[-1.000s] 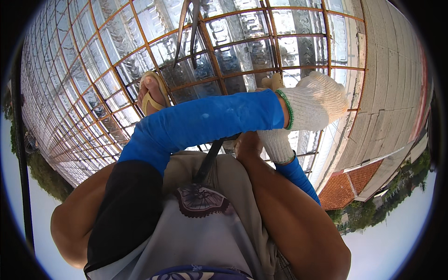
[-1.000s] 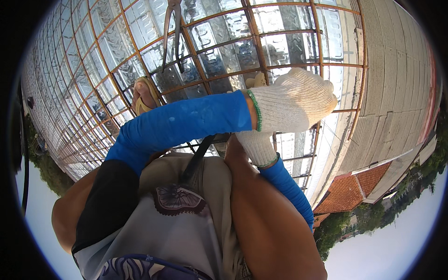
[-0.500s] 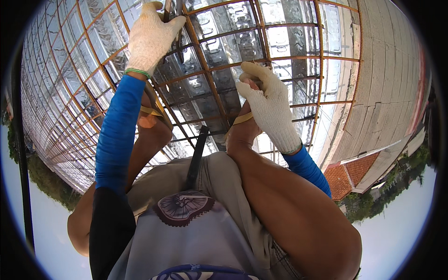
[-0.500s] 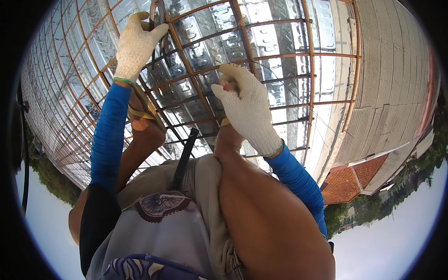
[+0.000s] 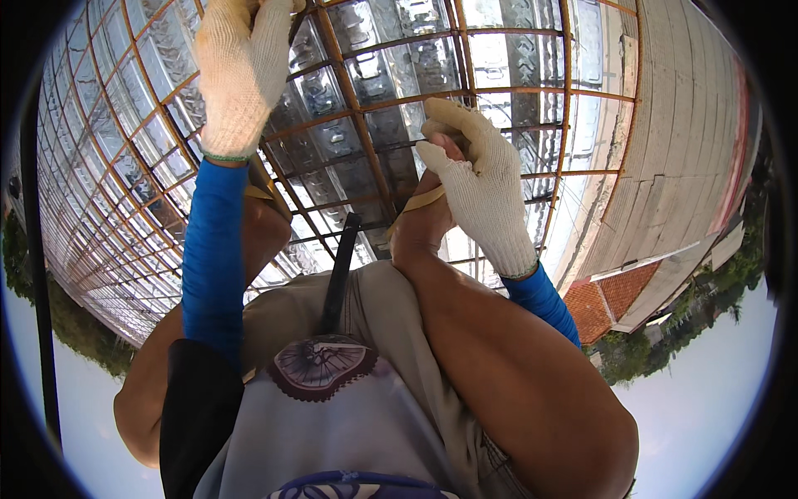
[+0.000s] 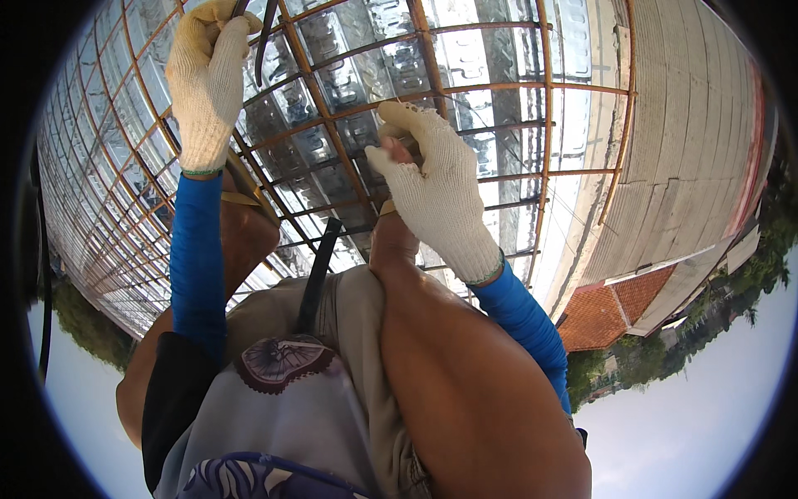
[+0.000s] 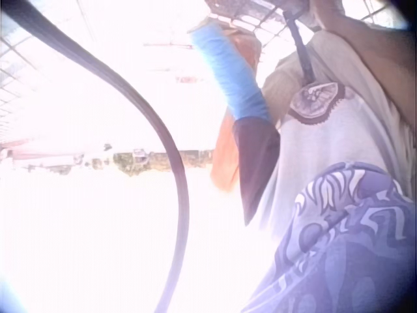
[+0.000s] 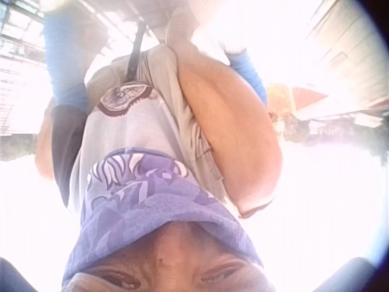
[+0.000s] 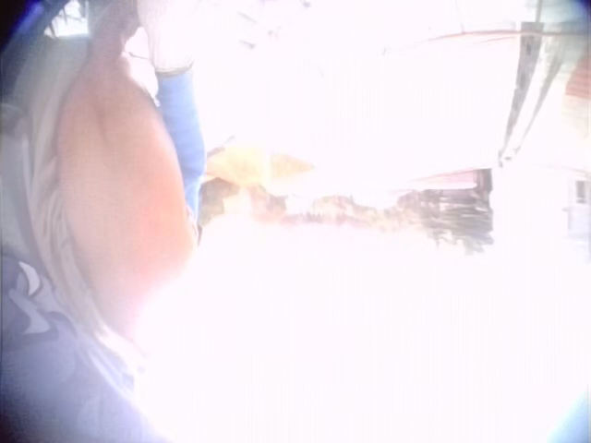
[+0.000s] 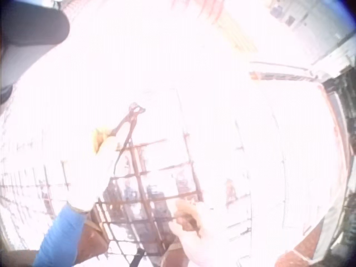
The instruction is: The person uses pliers to twist and secure wire ties at the joints of a metal scaffolding structure. The camera is mounted on the person's head, providing a first-person view of the repetitive fastening process.
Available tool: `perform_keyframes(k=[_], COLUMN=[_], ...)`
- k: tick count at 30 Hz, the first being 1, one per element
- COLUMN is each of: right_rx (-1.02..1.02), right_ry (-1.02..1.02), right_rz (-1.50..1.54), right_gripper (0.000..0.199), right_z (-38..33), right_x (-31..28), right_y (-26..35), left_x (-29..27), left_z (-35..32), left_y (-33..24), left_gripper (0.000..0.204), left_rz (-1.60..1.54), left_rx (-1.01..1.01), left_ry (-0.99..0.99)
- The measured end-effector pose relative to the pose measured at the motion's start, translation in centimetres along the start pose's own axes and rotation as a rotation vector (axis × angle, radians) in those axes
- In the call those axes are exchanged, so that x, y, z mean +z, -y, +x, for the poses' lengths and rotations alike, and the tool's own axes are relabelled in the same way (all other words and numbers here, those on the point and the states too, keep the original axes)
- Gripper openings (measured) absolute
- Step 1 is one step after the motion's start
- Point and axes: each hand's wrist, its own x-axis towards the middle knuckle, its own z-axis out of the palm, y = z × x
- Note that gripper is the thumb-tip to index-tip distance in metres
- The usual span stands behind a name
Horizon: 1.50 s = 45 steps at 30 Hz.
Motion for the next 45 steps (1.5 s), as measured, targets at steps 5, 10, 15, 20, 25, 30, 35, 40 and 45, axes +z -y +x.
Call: perform_keyframes(k=[5, 10, 15, 20, 25, 30, 35, 40, 45], right_rx=[0.212, 0.152, 0.331, 0.274, -0.04, -0.263, -0.125, 0.024, 0.112], right_ry=[-0.018, -0.135, 0.178, 0.445, 0.501, 0.517, 0.612, 0.62, 0.581], right_rz=[-0.06, -0.038, -0.709, -1.004, -1.325, -1.352, -1.416, -1.45, -1.459], right_gripper=[0.046, 0.053, 0.053, 0.055, 0.051, 0.05, 0.049, 0.05, 0.051], right_z=[-2.3, -5.5, -3.8, -1.4, 1.6, 2.0, 1.9, 1.4, 0.6], right_x=[-4.8, -12.1, -12.4, -12.0, -9.3, -10.4, -9.5, -7.6, -6.4], right_y=[-0.2, 1.8, 9.1, 10.7, 9.3, 8.1, 9.8, 11.4, 12.3], left_x=[-0.8, 3.5, 10.6, 12.1, 13.0, 14.4, 13.5, 14.3, 16.6], left_z=[-0.5, -6.0, -13.2, -16.0, -16.4, -16.5, -16.2, -17.2, -17.8], left_y=[-12.5, -14.7, -17.0, -16.2, -9.7, -8.0, -8.1, -7.6, -6.4], left_gripper=[0.026, 0.021, 0.018, 0.026, 0.055, 0.061, 0.069, 0.07, 0.074], left_rz=[-0.473, -1.184, -1.671, -1.249, -2.369, -2.559, -2.453, -2.471, -2.414], left_rx=[-0.425, -0.71, -1.187, -1.206, -1.378, -1.339, -1.455, -1.431, -1.431], left_ry=[0.35, 0.564, 0.531, 0.556, 0.486, 0.626, 0.662, 0.624, 0.793])
